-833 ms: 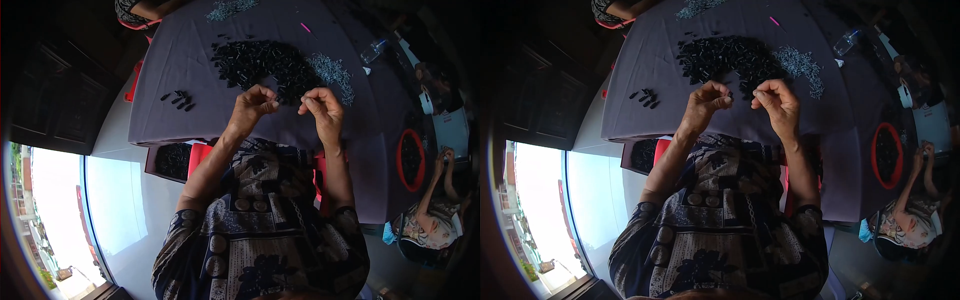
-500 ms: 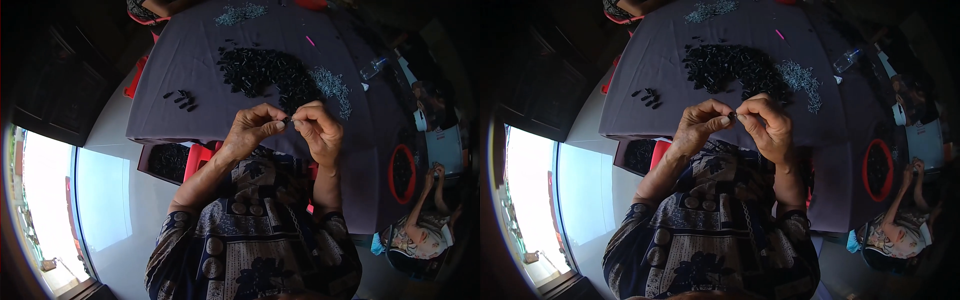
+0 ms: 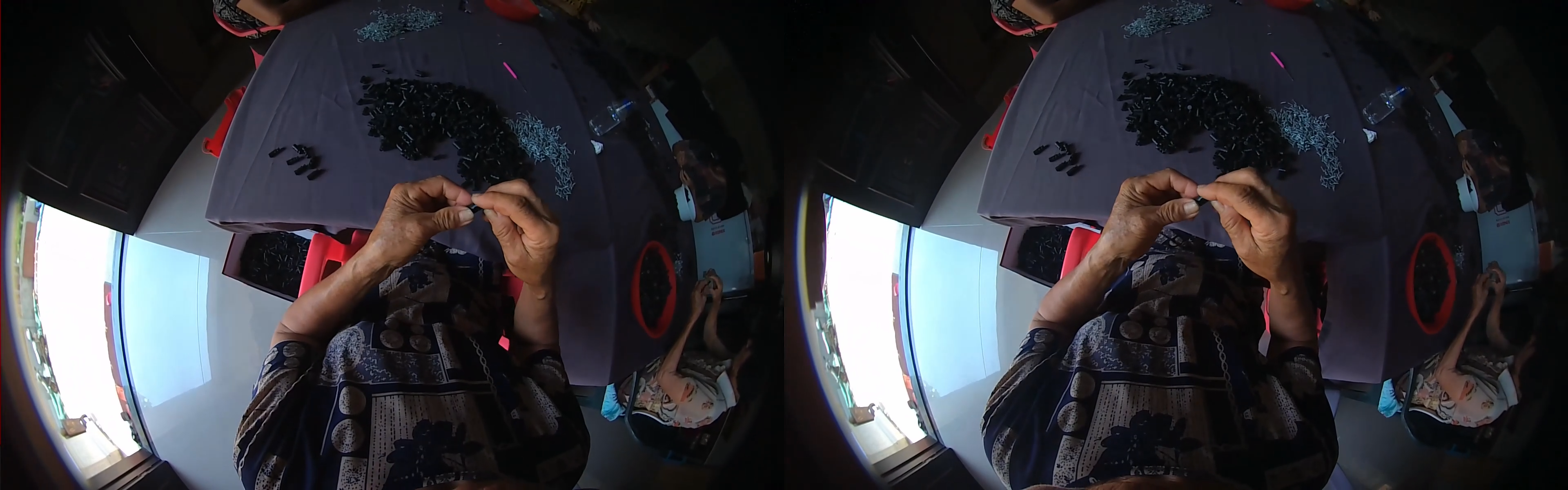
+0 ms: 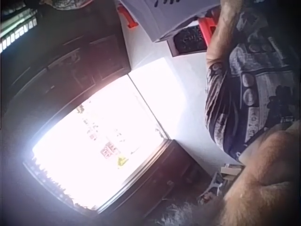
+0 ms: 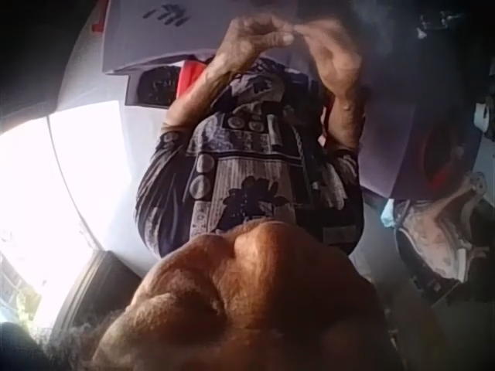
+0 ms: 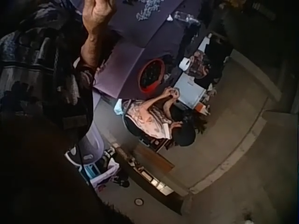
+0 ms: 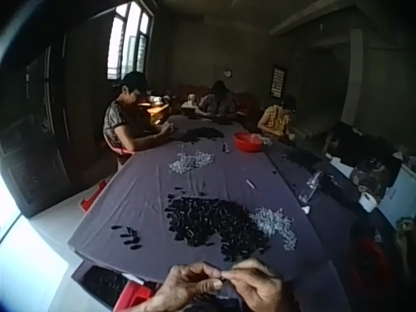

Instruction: The person assembles small plastic components by hand, joining pins into plastic pieces and setting the assembled parts down on the table.

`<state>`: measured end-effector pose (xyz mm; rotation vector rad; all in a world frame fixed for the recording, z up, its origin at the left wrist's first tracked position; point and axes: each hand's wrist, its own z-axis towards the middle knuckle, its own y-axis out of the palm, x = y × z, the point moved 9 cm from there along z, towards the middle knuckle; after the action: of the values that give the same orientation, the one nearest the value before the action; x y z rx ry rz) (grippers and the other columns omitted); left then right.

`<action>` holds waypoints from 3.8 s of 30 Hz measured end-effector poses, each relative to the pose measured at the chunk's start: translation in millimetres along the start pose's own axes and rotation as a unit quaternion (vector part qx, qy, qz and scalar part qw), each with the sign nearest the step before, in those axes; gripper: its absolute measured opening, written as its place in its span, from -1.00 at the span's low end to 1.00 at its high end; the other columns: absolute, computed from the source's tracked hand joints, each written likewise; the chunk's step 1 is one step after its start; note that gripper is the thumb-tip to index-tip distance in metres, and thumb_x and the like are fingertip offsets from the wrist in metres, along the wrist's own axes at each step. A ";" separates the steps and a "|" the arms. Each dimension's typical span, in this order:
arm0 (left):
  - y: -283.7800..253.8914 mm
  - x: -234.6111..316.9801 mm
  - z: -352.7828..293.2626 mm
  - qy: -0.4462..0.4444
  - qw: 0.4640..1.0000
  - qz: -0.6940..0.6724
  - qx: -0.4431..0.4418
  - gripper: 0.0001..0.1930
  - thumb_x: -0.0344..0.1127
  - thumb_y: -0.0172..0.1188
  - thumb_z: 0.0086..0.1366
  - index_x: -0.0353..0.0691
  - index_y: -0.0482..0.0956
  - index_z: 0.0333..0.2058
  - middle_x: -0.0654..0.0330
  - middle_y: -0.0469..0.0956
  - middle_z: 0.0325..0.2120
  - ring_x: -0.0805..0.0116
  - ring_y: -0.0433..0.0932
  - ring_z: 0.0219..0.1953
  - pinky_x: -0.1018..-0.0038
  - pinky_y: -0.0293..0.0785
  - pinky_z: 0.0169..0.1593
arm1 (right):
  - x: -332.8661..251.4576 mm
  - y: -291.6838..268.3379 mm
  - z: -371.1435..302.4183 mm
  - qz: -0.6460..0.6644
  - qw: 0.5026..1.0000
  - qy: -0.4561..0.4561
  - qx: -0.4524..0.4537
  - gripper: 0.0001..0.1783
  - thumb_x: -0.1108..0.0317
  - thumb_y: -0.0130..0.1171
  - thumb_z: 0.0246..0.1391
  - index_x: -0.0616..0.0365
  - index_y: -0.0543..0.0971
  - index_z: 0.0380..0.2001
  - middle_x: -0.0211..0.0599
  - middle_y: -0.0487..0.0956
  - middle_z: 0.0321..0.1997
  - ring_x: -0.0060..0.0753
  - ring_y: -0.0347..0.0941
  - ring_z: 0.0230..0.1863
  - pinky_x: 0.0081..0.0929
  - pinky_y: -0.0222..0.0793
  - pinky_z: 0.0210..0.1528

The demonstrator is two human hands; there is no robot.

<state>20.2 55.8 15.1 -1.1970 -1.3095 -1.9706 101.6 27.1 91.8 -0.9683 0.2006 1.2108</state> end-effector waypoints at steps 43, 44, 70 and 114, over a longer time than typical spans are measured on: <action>-10.1 33.9 -4.0 -0.003 0.998 0.040 0.051 -0.92 -0.47 0.03 -0.02 -0.34 0.38 -0.49 0.29 0.39 -0.62 0.59 0.34 -0.54 0.68 0.29 -0.42 | 49.2 15.8 25.6 0.437 0.890 0.118 0.049 -0.91 0.50 -0.10 -0.15 0.22 0.33 -0.48 -0.33 0.35 -0.49 -0.65 0.26 -0.52 -0.72 0.25 -0.50; -6.9 32.4 -2.9 -0.003 0.998 0.040 0.050 -0.92 -0.47 0.03 -0.02 -0.34 0.38 -0.49 0.29 0.39 -0.62 0.59 0.34 -0.54 0.68 0.29 -0.42 | 47.8 12.8 25.3 0.437 0.891 0.117 0.050 -0.91 0.50 -0.10 -0.15 0.22 0.33 -0.48 -0.33 0.35 -0.49 -0.65 0.26 -0.52 -0.72 0.25 -0.50; -21.8 18.7 -13.4 0.012 0.996 0.079 0.026 -0.90 -0.45 0.05 -0.03 -0.32 0.39 -0.48 0.28 0.39 -0.60 0.59 0.36 -0.53 0.68 0.31 -0.41 | 37.6 29.2 7.3 0.313 0.941 0.117 0.045 -0.95 0.49 -0.02 -0.16 0.24 0.38 -0.55 -0.46 0.31 -0.58 -0.74 0.16 -0.66 -0.85 0.10 -0.62; -18.3 4.5 -15.3 0.041 0.998 0.035 0.042 -0.93 -0.50 0.03 -0.02 -0.34 0.36 -0.51 0.32 0.38 -0.63 0.67 0.30 -0.58 0.76 0.24 -0.52 | 14.7 23.6 -5.8 0.011 0.998 0.053 0.026 -0.90 0.50 -0.04 -0.16 0.25 0.39 -0.47 -0.36 0.35 -0.59 -0.59 0.27 -0.57 -0.72 0.20 -0.56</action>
<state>-2.3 50.1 7.8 -1.0957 -1.2779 -1.8760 89.2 33.7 67.1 -0.9877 0.3243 1.1694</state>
